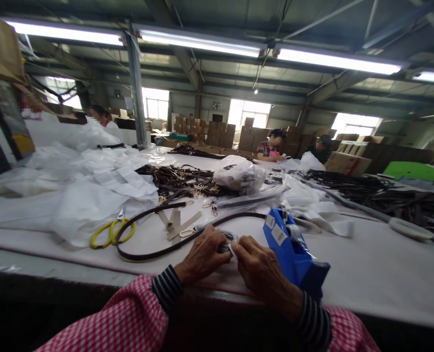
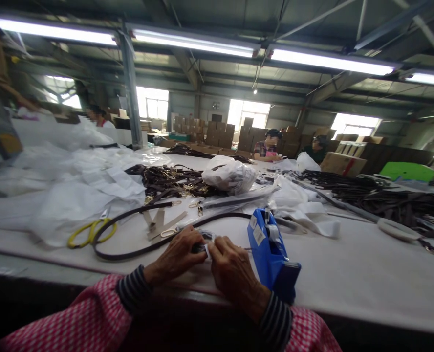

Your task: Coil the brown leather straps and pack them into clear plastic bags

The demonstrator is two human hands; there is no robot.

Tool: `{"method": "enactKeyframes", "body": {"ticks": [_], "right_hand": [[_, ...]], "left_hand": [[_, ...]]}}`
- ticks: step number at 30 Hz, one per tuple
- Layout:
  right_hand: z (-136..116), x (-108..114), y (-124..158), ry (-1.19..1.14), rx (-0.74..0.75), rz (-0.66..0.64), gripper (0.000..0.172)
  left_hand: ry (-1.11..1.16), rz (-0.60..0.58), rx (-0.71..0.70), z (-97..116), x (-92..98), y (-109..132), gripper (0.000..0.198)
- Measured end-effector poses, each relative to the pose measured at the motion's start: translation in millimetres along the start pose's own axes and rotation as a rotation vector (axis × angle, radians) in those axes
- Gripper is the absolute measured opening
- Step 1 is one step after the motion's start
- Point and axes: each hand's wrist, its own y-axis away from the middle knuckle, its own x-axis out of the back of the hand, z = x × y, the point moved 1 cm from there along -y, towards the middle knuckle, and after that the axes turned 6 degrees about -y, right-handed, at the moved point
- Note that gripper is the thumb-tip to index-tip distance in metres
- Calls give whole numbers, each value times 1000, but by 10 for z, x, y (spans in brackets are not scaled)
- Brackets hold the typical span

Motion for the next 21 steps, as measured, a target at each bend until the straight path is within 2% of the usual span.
{"method": "enactKeyframes", "body": {"ticks": [3, 5, 9, 12, 15, 17, 19, 21], "right_hand": [[-71, -8, 36, 55, -70, 81, 55], [-131, -36, 64, 85, -119, 104, 60], [-258, -143, 83, 6, -225, 99, 75], [-344, -241, 49, -53, -242, 151, 89], [-428, -280, 22, -182, -244, 163, 94], [-472, -203, 45, -344, -248, 136, 94], [-469, 1, 119, -505, -278, 136, 89], [-374, 326, 244, -576, -335, 219, 70]], "left_hand": [[144, 5, 122, 61, 70, -32, 14], [269, -44, 189, 94, 126, -38, 22], [478, -144, 288, 157, 291, -12, 22], [536, -171, 318, 230, 425, 9, 22], [531, -161, 331, 316, 504, 32, 23], [473, -134, 334, 353, 525, 60, 26], [367, -106, 321, 361, 534, 95, 28], [242, -76, 283, 343, 543, 131, 31]]}}
